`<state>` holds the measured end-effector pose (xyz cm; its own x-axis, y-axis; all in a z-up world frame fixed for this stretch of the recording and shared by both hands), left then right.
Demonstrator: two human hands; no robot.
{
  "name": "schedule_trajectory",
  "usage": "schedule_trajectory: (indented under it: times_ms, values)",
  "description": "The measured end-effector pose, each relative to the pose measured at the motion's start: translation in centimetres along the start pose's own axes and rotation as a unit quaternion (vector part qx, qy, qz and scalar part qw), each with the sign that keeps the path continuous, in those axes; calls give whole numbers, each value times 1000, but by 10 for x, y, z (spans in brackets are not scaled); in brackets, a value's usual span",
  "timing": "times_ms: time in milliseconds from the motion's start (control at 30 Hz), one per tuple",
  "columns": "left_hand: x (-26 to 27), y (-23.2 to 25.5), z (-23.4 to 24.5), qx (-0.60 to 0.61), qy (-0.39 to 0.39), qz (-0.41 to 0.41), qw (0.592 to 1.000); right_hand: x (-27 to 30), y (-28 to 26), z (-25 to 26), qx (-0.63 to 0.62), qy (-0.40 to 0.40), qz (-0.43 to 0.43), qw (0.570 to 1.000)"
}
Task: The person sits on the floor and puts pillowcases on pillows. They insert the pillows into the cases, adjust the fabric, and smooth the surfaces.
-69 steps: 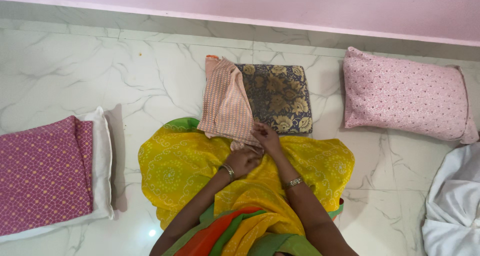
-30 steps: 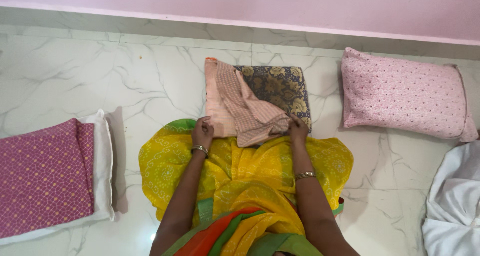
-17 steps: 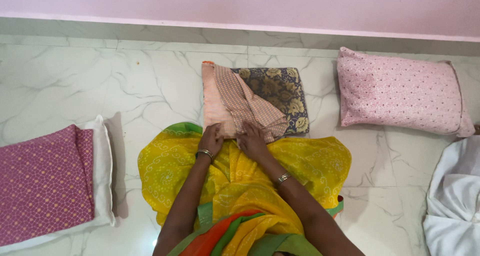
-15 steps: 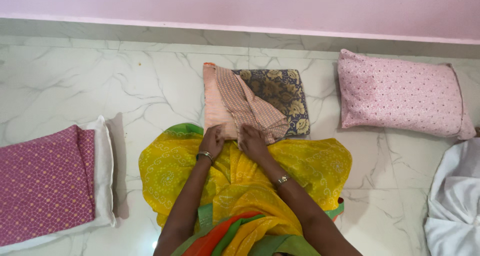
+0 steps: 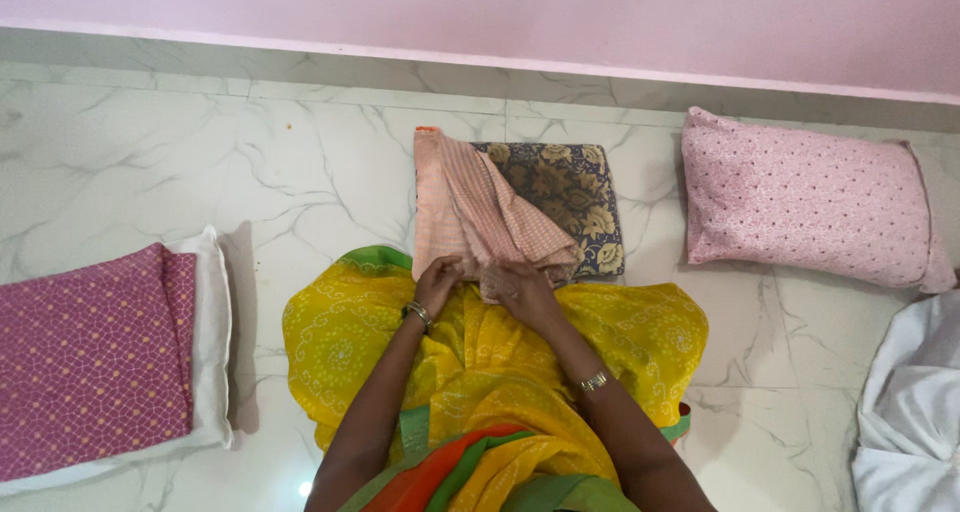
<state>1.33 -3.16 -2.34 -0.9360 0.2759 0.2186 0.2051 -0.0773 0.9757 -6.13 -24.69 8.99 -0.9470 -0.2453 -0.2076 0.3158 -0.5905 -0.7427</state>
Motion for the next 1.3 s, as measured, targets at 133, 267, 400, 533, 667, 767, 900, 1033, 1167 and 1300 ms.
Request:
schedule_trajectory:
  times_ms: [133,267,400,533,667,767,900,1033,1167,1300]
  values:
    - [-19,3,4,-33,-15,-14,999,42,-93,11,-259,-172,25,950]
    - [-29,-6,11,162,36,217,962,83,-131,31,-325,-348,-107,873]
    - [-38,-3,47,337,140,243,899,96,-105,69,-397,-377,-151,823]
    - [-38,3,88,415,170,172,877,81,-81,108,-360,-244,-192,880]
    - [-38,12,122,402,194,163,880,40,-62,115,83,-109,-181,974]
    - [-41,28,147,373,222,160,886,21,-30,100,200,-44,-293,934]
    - [-49,73,186,354,285,136,880,-50,7,84,-76,5,-168,983]
    - [-45,180,232,396,301,-57,866,-143,-24,102,-303,63,-188,932]
    - [23,294,246,452,251,-287,806,-203,-99,162,-374,209,12,903]
    - [93,298,218,314,346,-448,762,-211,-123,192,-449,223,135,855]
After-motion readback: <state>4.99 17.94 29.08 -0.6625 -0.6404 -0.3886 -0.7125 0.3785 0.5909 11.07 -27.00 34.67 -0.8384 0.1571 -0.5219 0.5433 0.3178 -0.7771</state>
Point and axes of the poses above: each hand's wrist, its own x-axis away from the middle knuckle, its own z-axis out of the back of the hand, y = z × x, the point moved 3 cm from there along -x, towards the middle knuckle, and after that the axes turned 8 degrees about -x, right-handed, at the moved point
